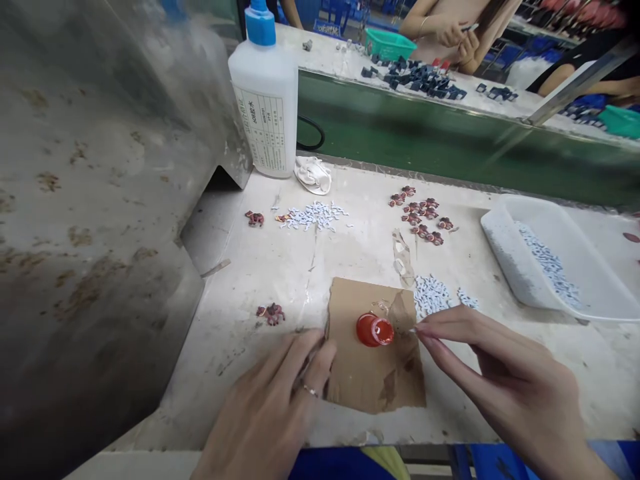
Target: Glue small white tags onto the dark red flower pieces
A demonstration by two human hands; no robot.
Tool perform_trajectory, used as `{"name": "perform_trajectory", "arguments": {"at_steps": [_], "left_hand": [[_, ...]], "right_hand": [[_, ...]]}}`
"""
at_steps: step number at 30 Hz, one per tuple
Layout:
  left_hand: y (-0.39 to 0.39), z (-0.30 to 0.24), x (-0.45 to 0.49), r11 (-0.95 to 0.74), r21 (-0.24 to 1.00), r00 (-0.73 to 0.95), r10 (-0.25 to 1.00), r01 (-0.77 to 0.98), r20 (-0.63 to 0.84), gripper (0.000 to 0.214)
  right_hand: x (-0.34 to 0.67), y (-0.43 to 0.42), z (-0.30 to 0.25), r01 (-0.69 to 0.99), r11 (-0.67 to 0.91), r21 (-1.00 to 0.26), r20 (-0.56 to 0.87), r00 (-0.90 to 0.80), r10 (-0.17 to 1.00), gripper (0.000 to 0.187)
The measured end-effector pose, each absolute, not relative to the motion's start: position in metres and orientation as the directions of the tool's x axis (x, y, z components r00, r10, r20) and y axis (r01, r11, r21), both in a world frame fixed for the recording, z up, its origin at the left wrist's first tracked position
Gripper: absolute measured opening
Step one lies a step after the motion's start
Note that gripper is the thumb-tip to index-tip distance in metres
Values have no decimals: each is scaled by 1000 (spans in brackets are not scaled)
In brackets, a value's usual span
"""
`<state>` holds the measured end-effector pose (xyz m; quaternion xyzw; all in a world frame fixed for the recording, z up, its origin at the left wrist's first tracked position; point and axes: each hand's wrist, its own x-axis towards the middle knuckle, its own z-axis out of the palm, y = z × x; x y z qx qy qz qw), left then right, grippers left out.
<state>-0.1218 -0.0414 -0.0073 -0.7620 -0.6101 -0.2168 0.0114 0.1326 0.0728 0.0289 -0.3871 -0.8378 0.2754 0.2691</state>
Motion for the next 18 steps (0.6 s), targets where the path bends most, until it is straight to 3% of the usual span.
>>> {"name": "perform_trajectory", "arguments": {"at_steps": [2, 4, 7, 10, 13, 15, 18], "left_hand": [[-50, -5, -126, -211, 281, 93, 920, 936, 381, 30], [-62, 0, -127, -70, 355, -82, 914, 932, 396, 28], [-74, 6, -124, 103, 461, -267, 913, 881, 307, 21], [-70, 4, -120, 14, 473, -173, 940, 881, 294, 25], [-58, -2, -117, -25, 354, -96, 943, 935, 319, 31], [-51, -5, -116, -21, 323, -85, 946, 946, 312, 23], [-49, -8, -114, -41, 445, -109, 945, 895, 307, 12]], "right_hand": [[134, 72, 28, 508, 540, -671, 238, -542, 806, 20], [136, 71, 26, 508, 533, -677, 236, -535, 811, 19], [137, 69, 24, 510, 512, -691, 223, -522, 823, 20], [138, 69, 23, 516, 503, -694, 222, -511, 831, 21], [138, 69, 24, 515, 512, -688, 224, -519, 825, 20], [137, 69, 24, 514, 513, -688, 223, -522, 823, 21], [134, 69, 26, 503, 507, -700, 231, -512, 827, 20]]}}
